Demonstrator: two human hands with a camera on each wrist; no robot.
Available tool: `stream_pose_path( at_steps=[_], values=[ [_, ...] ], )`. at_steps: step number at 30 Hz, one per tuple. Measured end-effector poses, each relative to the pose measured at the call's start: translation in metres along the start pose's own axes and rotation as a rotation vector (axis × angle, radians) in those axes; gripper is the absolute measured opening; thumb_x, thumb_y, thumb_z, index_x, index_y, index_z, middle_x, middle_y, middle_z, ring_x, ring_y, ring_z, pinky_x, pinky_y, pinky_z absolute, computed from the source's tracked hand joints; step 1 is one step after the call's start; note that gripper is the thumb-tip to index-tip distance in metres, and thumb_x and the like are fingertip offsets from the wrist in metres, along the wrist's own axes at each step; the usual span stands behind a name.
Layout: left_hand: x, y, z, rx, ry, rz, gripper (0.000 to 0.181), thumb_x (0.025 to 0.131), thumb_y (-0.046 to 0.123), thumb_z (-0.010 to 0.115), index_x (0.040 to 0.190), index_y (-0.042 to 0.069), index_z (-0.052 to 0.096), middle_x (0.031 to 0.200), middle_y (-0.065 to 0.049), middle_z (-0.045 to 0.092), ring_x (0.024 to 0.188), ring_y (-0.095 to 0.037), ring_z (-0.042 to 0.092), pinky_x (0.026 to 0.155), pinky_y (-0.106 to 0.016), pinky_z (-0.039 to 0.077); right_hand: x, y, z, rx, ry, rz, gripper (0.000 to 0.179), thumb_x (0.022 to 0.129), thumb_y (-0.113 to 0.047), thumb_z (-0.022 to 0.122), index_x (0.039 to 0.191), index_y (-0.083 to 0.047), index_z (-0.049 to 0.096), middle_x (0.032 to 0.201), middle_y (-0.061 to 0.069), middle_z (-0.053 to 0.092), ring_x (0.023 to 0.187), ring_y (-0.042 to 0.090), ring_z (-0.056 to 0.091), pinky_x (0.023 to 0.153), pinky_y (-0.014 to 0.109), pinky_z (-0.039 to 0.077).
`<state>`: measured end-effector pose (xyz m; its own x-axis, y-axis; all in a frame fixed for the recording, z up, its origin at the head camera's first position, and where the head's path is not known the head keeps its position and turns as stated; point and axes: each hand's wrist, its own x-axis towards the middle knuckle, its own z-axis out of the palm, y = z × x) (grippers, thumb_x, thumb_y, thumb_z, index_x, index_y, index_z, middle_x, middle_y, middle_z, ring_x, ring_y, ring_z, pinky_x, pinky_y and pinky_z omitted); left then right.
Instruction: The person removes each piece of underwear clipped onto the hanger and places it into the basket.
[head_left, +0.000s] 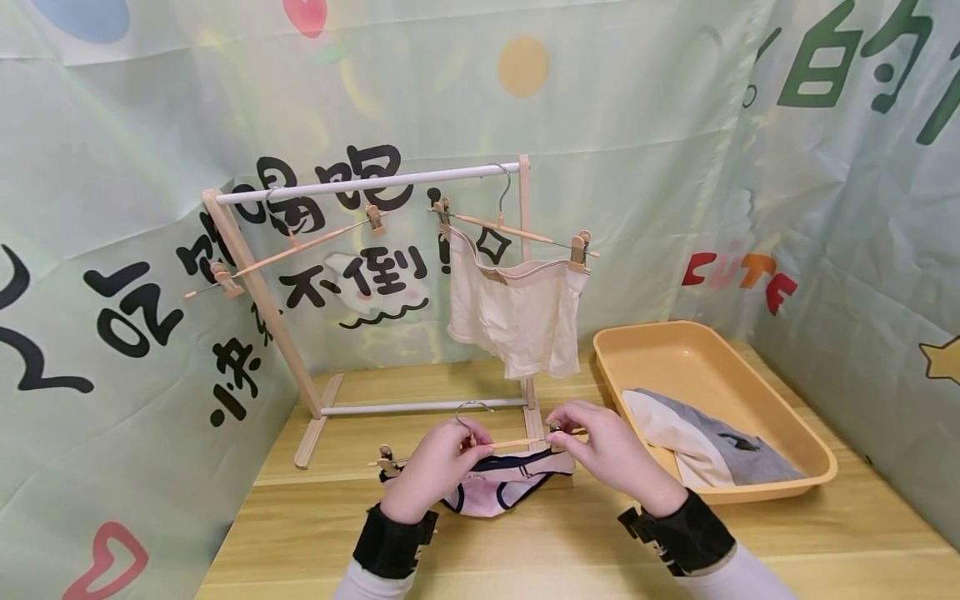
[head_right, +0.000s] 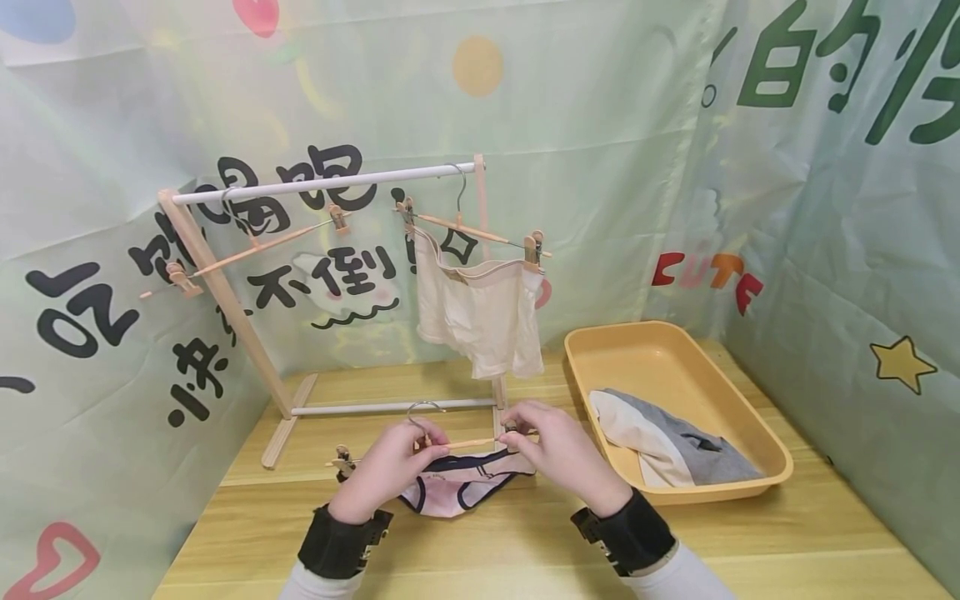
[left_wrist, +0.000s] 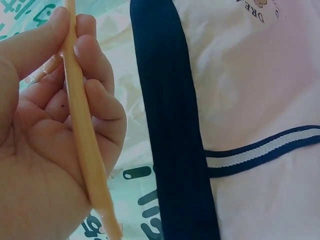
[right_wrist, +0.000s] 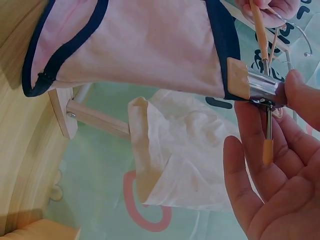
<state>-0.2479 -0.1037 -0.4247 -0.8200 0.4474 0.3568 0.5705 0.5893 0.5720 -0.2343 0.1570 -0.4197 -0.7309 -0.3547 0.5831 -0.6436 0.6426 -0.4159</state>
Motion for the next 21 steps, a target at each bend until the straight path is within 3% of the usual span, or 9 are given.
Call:
stream_pose_path(
  at_steps=[21],
  values=[
    [0.0000, 0.0022, 0.0001, 0.021, -0.001, 0.007, 0.005, 0.087, 0.022, 0.068, 0.084, 0.019, 0.066, 0.080, 0.006, 0.063, 0.064, -0.008, 0.050, 0.055, -0.024, 0.044, -0.0020, 0.0004, -0.0005, 0.015, 0.043, -0.015, 0.004, 0.086, -0.024, 0.068, 0.090, -0.024, 0.066, 0.081, -0.013, 0.063, 0.071, 0.000, 0.055, 0.057, 0.027, 0.053]
  ],
)
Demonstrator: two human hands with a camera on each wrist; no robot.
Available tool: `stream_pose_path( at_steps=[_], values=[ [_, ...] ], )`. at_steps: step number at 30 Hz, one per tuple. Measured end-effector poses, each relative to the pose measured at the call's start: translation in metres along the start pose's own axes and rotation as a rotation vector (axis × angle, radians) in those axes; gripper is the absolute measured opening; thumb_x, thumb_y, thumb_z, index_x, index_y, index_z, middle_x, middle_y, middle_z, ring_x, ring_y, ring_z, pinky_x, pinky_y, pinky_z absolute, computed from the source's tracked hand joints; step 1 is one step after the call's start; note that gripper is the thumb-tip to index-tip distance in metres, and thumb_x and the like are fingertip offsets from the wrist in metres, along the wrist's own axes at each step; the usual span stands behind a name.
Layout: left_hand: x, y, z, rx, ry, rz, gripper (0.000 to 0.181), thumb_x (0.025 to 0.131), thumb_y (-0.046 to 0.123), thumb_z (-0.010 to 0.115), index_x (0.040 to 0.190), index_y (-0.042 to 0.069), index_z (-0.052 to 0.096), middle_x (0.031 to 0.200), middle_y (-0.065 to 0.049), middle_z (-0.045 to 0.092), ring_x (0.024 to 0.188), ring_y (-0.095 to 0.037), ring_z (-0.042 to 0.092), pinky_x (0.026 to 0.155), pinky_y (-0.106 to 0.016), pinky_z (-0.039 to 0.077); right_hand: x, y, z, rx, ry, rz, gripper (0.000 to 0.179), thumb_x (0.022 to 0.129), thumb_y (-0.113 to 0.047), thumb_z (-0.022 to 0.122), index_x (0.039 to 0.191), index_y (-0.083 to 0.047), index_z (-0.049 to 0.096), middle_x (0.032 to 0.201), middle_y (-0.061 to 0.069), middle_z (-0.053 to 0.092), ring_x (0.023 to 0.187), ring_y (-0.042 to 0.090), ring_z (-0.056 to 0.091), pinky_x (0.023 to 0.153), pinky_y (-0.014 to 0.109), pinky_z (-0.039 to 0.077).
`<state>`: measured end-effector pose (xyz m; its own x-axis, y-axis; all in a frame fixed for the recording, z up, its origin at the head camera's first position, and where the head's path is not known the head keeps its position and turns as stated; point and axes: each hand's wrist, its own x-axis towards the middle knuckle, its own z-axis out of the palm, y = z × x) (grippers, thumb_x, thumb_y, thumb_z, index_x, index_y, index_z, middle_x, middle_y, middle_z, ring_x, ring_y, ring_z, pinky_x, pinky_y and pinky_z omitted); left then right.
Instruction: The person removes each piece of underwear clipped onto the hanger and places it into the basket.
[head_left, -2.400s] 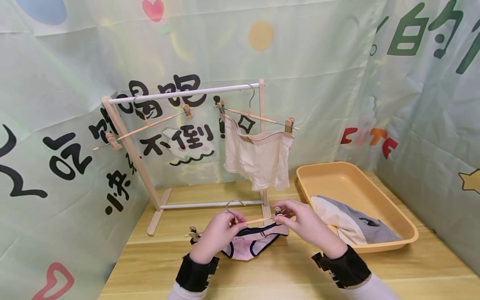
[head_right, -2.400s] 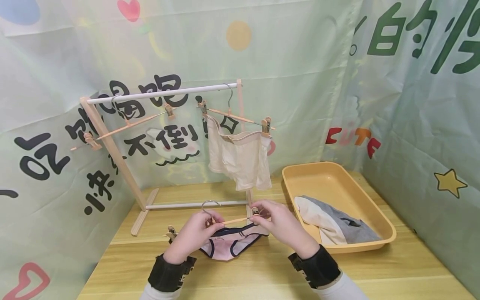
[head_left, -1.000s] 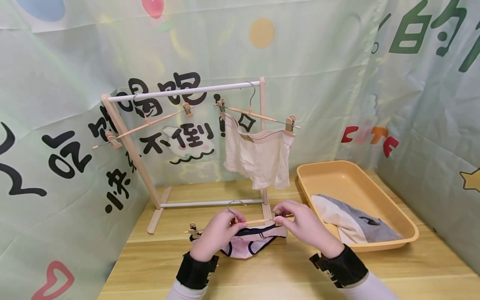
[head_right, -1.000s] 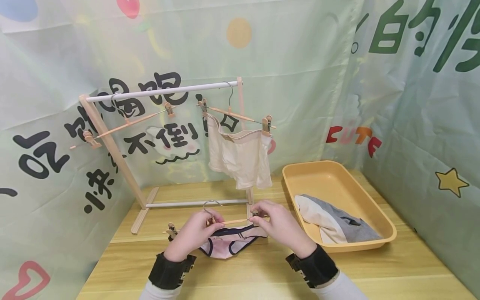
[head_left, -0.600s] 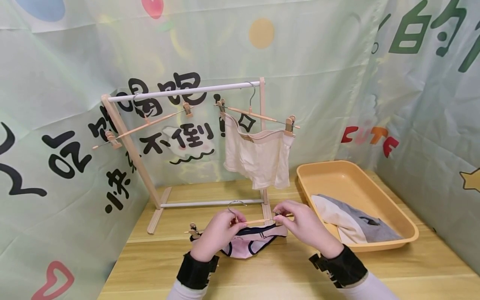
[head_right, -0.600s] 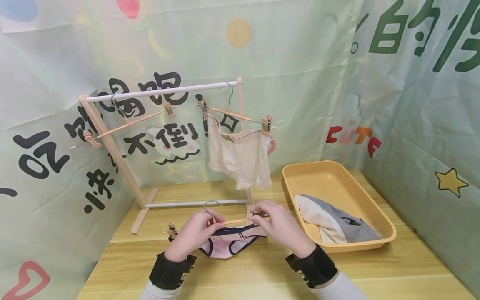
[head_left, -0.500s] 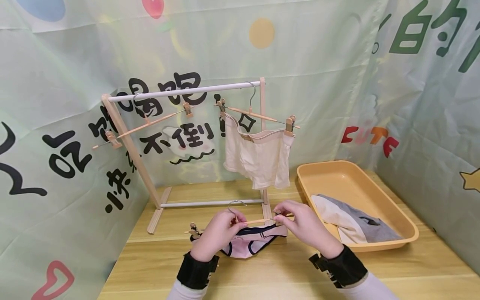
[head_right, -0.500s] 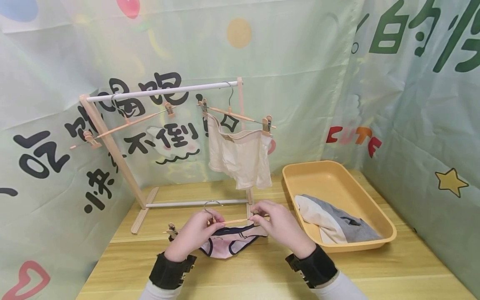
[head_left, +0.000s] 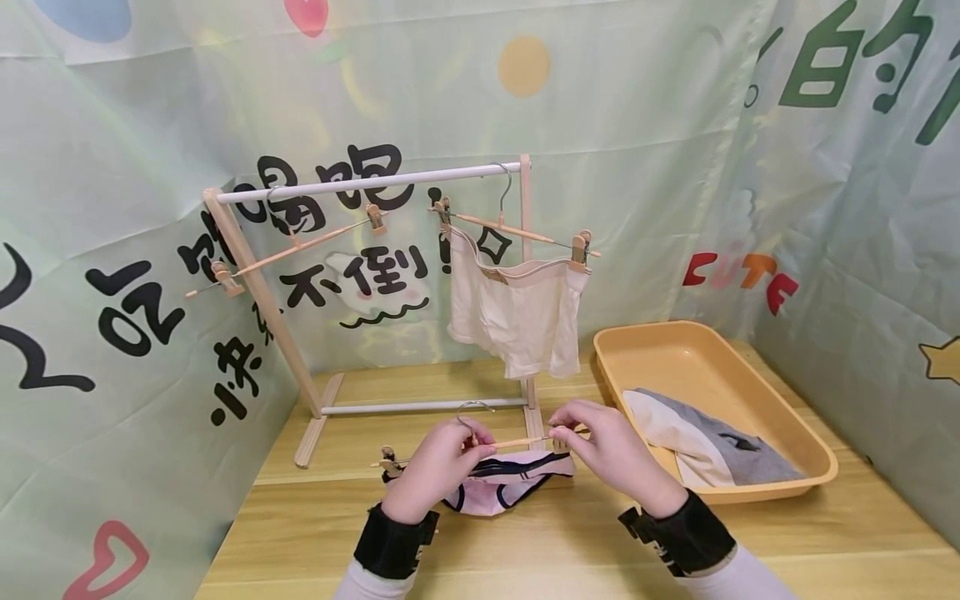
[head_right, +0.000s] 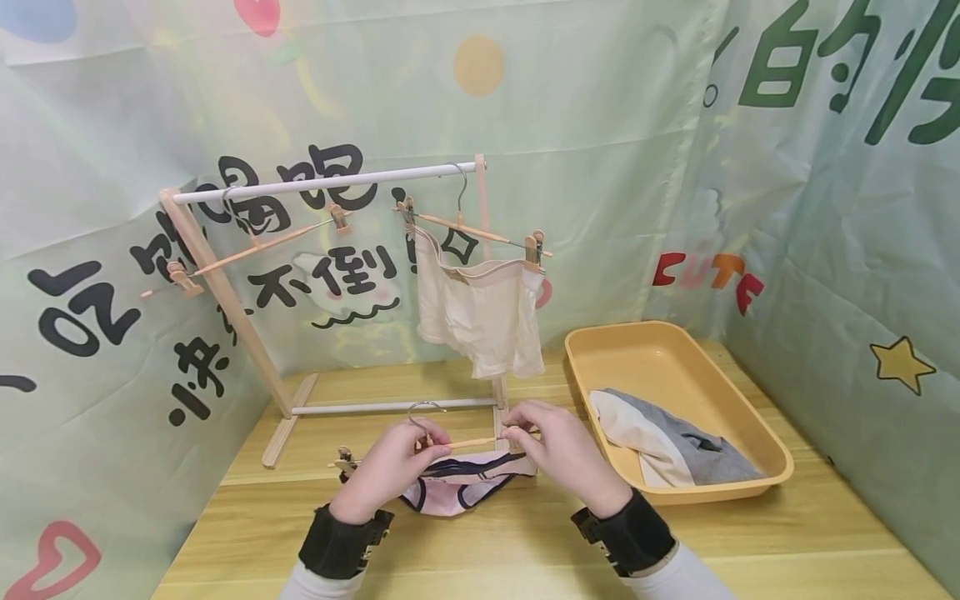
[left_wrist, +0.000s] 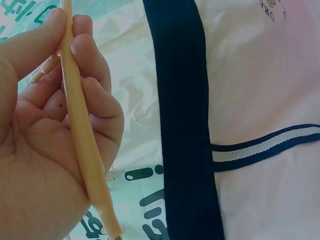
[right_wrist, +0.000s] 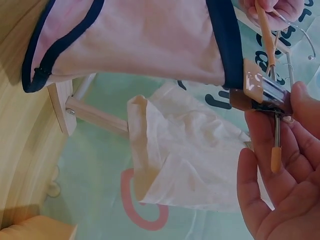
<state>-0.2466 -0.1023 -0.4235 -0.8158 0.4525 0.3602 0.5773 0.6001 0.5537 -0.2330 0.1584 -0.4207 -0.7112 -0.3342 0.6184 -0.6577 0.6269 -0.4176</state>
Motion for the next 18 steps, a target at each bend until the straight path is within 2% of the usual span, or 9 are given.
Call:
stream_pose_path(
  at_steps=[13, 18],
  values=[
    [-0.0004, -0.0004, 0.0002, 0.006, 0.006, -0.011, 0.006, 0.088, 0.024, 0.067, 0.085, 0.019, 0.065, 0.083, 0.007, 0.063, 0.068, -0.008, 0.051, 0.058, -0.026, 0.046, 0.0007, -0.0043, -0.0032, 0.008, -0.009, -0.005, 0.011, 0.084, -0.023, 0.071, 0.094, -0.023, 0.065, 0.084, -0.011, 0.065, 0.073, 0.000, 0.058, 0.055, 0.027, 0.053],
    [-0.0006, -0.0005, -0.0001, 0.002, 0.020, -0.004, 0.006, 0.088, 0.024, 0.067, 0.085, 0.020, 0.065, 0.083, 0.008, 0.063, 0.069, -0.008, 0.051, 0.060, -0.027, 0.046, 0.0015, -0.0043, -0.0037, 0.017, -0.023, 0.005, 0.013, 0.084, -0.023, 0.071, 0.096, -0.022, 0.064, 0.083, -0.012, 0.065, 0.076, 0.001, 0.059, 0.055, 0.032, 0.054]
  ],
)
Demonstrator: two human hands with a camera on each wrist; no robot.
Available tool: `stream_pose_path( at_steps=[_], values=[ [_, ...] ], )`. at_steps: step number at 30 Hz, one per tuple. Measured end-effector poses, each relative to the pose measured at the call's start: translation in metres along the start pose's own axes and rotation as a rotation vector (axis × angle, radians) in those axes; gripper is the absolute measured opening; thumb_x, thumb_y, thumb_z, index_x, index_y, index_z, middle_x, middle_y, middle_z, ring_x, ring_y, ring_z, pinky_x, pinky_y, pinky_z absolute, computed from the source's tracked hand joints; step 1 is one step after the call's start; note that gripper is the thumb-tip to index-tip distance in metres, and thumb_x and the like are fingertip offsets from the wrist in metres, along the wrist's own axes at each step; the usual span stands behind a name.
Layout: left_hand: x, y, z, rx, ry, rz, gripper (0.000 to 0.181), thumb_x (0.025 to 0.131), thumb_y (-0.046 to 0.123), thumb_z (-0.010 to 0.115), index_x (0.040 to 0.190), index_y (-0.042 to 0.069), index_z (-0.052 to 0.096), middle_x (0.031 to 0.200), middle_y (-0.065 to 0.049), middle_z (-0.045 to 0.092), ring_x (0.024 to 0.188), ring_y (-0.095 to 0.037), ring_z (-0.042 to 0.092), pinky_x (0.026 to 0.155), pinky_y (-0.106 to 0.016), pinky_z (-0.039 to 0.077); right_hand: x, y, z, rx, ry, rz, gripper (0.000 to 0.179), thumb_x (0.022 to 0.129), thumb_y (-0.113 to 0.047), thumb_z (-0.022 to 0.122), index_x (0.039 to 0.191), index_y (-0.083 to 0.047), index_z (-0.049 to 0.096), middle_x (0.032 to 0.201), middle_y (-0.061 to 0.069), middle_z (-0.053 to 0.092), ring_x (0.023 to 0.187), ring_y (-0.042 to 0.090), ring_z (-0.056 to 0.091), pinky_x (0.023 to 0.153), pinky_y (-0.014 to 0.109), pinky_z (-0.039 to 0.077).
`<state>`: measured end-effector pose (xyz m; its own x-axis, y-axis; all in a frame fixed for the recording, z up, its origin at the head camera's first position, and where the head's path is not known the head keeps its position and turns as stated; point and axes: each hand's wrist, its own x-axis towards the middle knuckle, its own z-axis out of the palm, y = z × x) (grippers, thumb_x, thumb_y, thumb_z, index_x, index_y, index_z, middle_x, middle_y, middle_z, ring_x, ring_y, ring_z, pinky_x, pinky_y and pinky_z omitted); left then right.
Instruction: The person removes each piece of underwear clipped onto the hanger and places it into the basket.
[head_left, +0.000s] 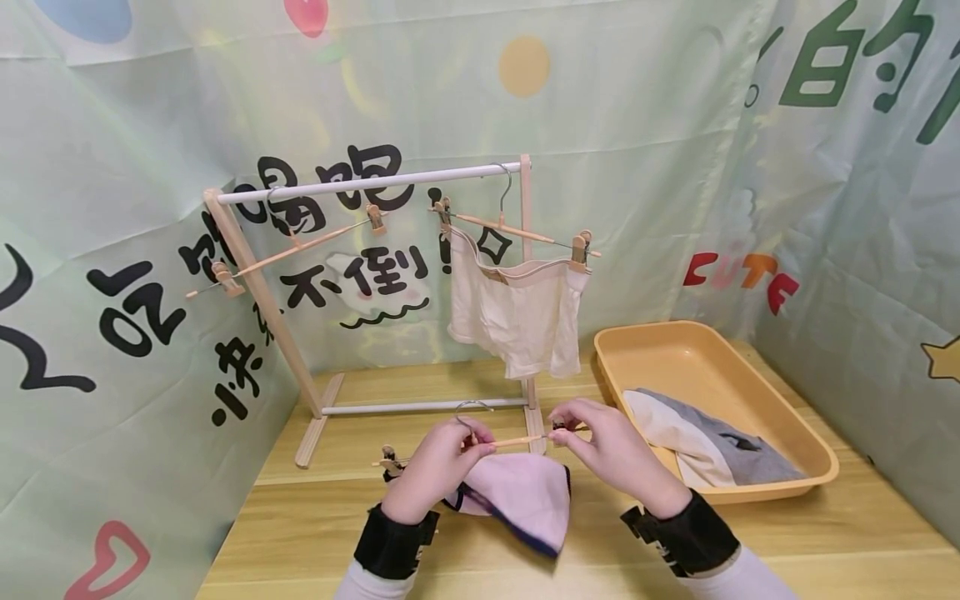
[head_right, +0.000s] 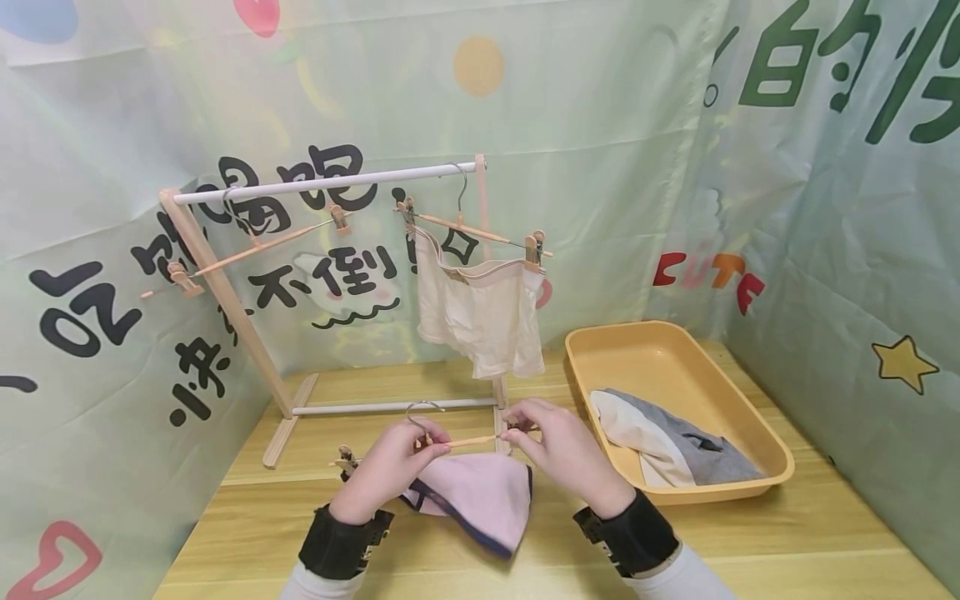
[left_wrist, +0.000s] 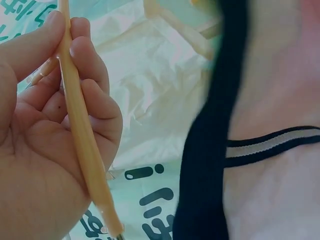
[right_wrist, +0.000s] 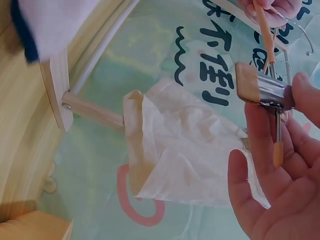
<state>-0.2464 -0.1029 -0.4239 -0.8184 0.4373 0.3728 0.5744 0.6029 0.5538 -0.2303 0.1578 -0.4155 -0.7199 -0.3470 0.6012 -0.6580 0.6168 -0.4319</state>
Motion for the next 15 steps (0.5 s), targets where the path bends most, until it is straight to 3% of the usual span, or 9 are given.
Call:
stream_pose_path(
  at_steps=[15],
  values=[
    [0.0005, 0.0021, -0.0011, 0.000, 0.004, -0.006, 0.006, 0.087, 0.024, 0.068, 0.085, 0.019, 0.066, 0.079, 0.007, 0.061, 0.068, -0.009, 0.050, 0.059, -0.026, 0.045, 0.0011, 0.0035, 0.0024, -0.041, -0.030, 0.054, 0.022, 0.086, -0.030, 0.070, 0.105, -0.022, 0.064, 0.084, -0.014, 0.062, 0.080, 0.003, 0.056, 0.061, 0.030, 0.051]
  ],
)
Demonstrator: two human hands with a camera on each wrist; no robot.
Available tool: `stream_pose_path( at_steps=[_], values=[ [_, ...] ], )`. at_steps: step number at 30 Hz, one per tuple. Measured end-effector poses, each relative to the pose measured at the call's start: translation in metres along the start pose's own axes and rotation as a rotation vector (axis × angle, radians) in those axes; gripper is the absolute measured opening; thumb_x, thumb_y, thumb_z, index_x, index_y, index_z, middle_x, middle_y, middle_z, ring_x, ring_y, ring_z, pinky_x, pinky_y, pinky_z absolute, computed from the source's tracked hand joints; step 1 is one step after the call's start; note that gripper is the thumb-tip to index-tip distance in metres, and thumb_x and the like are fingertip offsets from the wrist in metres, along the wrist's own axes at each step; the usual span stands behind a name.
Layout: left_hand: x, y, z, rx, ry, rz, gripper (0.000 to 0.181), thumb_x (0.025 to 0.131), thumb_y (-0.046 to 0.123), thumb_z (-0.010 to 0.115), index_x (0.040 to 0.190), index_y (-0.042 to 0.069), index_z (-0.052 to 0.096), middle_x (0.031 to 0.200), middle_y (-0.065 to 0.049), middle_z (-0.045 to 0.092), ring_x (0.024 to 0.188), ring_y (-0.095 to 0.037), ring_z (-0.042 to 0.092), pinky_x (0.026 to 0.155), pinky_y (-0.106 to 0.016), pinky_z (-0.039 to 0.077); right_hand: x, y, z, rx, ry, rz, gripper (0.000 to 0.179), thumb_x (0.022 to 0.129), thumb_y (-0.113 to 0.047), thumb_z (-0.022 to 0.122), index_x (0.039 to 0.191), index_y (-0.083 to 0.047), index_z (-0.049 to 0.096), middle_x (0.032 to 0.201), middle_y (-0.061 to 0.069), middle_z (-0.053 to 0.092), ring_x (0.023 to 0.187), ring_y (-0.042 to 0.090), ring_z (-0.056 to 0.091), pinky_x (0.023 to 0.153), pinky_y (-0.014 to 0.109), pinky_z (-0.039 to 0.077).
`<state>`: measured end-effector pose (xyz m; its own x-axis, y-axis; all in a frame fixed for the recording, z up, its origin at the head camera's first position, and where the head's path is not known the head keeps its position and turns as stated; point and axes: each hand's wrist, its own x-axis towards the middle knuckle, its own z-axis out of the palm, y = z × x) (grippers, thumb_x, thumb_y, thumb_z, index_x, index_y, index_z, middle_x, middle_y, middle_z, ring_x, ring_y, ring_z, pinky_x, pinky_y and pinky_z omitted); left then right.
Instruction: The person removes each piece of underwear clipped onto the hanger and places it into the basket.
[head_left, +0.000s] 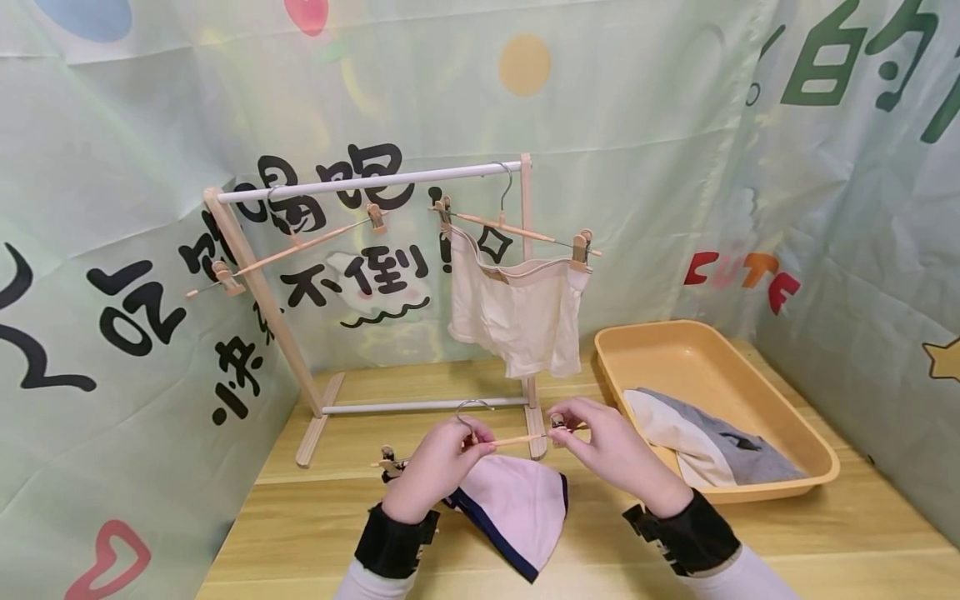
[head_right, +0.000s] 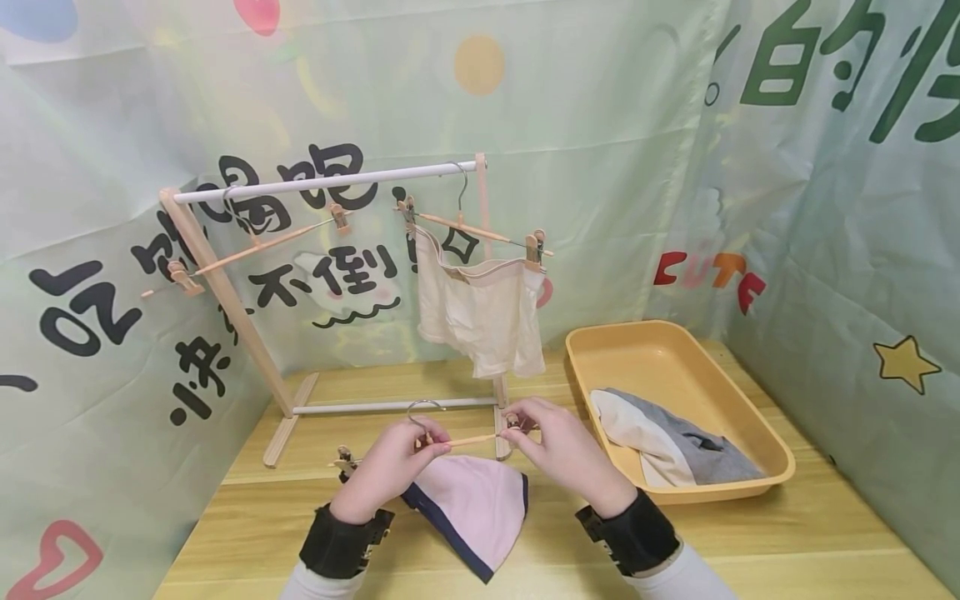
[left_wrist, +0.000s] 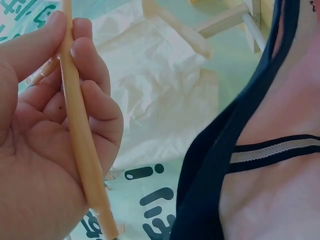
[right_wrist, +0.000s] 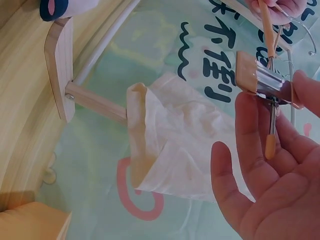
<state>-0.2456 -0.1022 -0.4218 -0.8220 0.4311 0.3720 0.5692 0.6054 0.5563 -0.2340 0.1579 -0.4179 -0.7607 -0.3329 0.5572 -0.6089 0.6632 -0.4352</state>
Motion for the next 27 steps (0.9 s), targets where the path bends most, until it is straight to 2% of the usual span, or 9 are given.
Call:
stream_pose_path(
  at_steps=[7, 14, 27],
  values=[
    [0.0002, 0.0013, -0.0005, -0.014, -0.014, -0.019, 0.006, 0.088, 0.025, 0.067, 0.085, 0.019, 0.067, 0.078, 0.007, 0.061, 0.068, -0.009, 0.051, 0.058, -0.025, 0.046, 0.0008, 0.0004, 0.0006, 0.011, -0.007, 0.002, 0.024, 0.087, -0.026, 0.068, 0.110, -0.019, 0.064, 0.089, -0.010, 0.064, 0.082, 0.003, 0.058, 0.066, 0.032, 0.054],
    [0.0009, 0.0009, -0.0014, -0.030, -0.014, -0.011, 0.007, 0.087, 0.024, 0.068, 0.088, 0.017, 0.069, 0.082, 0.007, 0.063, 0.070, -0.009, 0.052, 0.059, -0.025, 0.047, 0.0015, -0.0002, -0.0001, 0.051, 0.013, 0.011, 0.019, 0.087, -0.021, 0.068, 0.105, -0.016, 0.064, 0.088, -0.007, 0.065, 0.079, 0.002, 0.059, 0.071, 0.035, 0.058],
    [0.0010, 0.0010, -0.0030, -0.029, -0.005, -0.006, 0.008, 0.087, 0.024, 0.068, 0.089, 0.017, 0.068, 0.085, 0.007, 0.066, 0.071, -0.007, 0.054, 0.061, -0.026, 0.049, 0.0018, 0.0027, -0.0004, 0.056, 0.037, 0.047, 0.017, 0.087, -0.017, 0.068, 0.103, -0.012, 0.066, 0.090, -0.002, 0.067, 0.082, 0.008, 0.060, 0.071, 0.040, 0.058]
  ],
)
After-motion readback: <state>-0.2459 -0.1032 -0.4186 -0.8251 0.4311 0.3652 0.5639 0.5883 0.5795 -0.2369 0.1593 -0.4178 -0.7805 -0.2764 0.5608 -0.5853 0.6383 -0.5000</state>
